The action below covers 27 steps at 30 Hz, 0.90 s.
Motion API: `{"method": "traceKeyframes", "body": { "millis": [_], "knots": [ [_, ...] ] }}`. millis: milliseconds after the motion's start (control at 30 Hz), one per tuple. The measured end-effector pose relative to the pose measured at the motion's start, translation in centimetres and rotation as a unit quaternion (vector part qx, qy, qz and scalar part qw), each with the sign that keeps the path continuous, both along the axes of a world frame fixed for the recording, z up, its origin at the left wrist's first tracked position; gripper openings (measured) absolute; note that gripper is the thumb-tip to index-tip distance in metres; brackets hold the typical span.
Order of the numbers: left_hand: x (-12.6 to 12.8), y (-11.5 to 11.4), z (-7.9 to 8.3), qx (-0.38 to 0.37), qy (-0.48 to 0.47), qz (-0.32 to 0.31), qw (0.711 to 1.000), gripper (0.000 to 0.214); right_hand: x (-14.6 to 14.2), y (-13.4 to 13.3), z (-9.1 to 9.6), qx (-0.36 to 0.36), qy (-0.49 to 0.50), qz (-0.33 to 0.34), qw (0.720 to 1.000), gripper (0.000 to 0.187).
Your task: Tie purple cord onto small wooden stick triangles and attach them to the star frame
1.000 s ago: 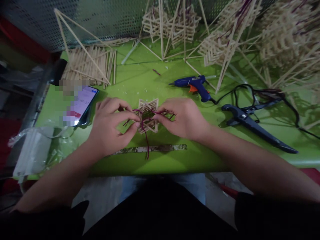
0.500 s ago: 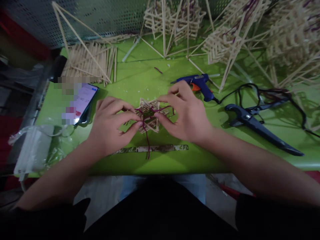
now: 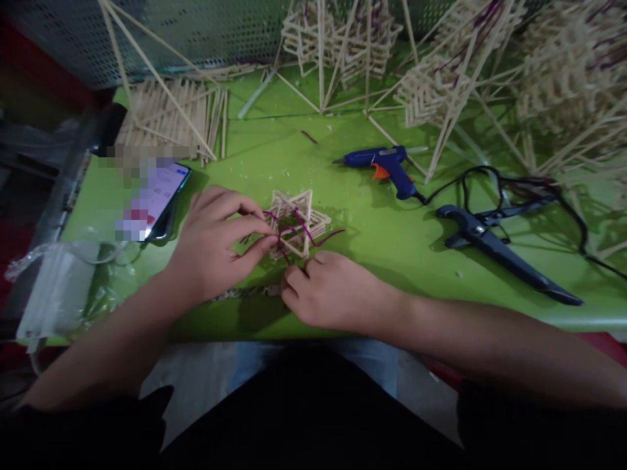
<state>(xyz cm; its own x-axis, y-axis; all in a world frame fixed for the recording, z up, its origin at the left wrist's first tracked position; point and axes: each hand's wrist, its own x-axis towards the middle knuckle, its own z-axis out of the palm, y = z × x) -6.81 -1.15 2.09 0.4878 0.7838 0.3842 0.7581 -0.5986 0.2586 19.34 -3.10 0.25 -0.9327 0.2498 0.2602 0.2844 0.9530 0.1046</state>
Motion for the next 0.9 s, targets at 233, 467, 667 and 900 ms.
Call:
{"method": "traceKeyframes", "body": {
  "millis": [233, 467, 667, 900],
  "knots": [
    [-0.1, 0.1, 0.1, 0.012, 0.004, -0.017, 1.0, 0.01, 0.5, 0.4, 0.0, -0.063, -0.041, 0.008, 0.997, 0.022],
    [-0.2, 0.2, 0.0, 0.007, -0.002, -0.014, 1.0, 0.01, 1.7, 1.1, 2.0, -0.246, -0.071, -0.007, 0.967, 0.006],
    [-0.1, 0.1, 0.0, -0.006, 0.0, -0.01, 1.0, 0.012, 3.0, 1.8, 3.9, -0.376, -0.086, -0.047, 0.922, 0.02],
    [0.0, 0.1, -0.1, -0.004, 0.011, -0.006, 1.0, 0.013, 3.6, 5.1, 1.8, -0.167, -0.078, -0.269, 0.945, 0.032]
  ]
}}
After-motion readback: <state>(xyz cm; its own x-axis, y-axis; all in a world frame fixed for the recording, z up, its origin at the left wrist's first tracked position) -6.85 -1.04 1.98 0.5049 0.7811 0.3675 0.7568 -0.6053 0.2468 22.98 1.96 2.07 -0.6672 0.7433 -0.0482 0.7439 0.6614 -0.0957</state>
